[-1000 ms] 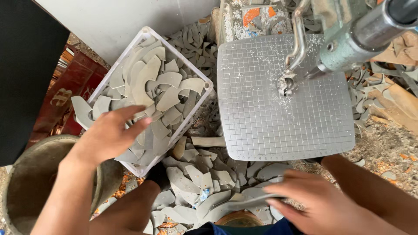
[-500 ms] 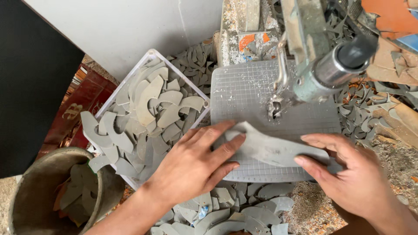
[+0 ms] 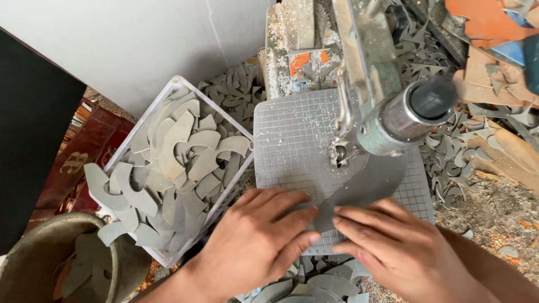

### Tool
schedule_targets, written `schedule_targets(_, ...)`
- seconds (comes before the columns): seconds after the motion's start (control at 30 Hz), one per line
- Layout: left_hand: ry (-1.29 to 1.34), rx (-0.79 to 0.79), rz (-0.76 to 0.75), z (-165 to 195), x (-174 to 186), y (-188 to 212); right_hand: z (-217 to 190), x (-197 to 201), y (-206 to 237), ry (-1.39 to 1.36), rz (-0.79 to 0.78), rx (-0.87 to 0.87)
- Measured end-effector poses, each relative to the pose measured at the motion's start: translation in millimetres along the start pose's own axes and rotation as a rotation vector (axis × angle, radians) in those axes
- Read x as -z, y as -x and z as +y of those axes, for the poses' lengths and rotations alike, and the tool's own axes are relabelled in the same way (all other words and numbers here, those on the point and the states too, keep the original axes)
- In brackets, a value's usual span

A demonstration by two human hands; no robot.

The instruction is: The person repeatedly picks up gray rubber pieces from a white crate and uses a vertical band saw to cut them into smaller shapes. The cut pieces are placed back into the crate, and the process continues with multiple items.

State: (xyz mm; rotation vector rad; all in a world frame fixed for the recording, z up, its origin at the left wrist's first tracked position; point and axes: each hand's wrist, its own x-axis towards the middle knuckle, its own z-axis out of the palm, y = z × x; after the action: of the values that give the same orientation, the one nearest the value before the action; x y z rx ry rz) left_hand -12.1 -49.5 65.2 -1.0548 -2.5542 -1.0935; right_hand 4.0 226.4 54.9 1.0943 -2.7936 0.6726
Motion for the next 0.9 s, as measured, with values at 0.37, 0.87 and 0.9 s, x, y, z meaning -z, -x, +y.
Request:
schedule_targets(0.37,-0.280,-0.046,0.004,-2.5,-12.3,-7.5,90.2,26.6,7.6,0.247,-0.095,-0.308)
schedule_targets(0.87,-0.217,-0.035,0.065,-13.7,-17.9,-16.3,69.4,25.6,-26.3,0.058,-0.002,-0.364)
schedule_targets(0.9,-0.215,-0.032,0.060,-14.2,-18.2,-16.1,69.0,25.3,-26.7,0.063,-0.008,-0.371)
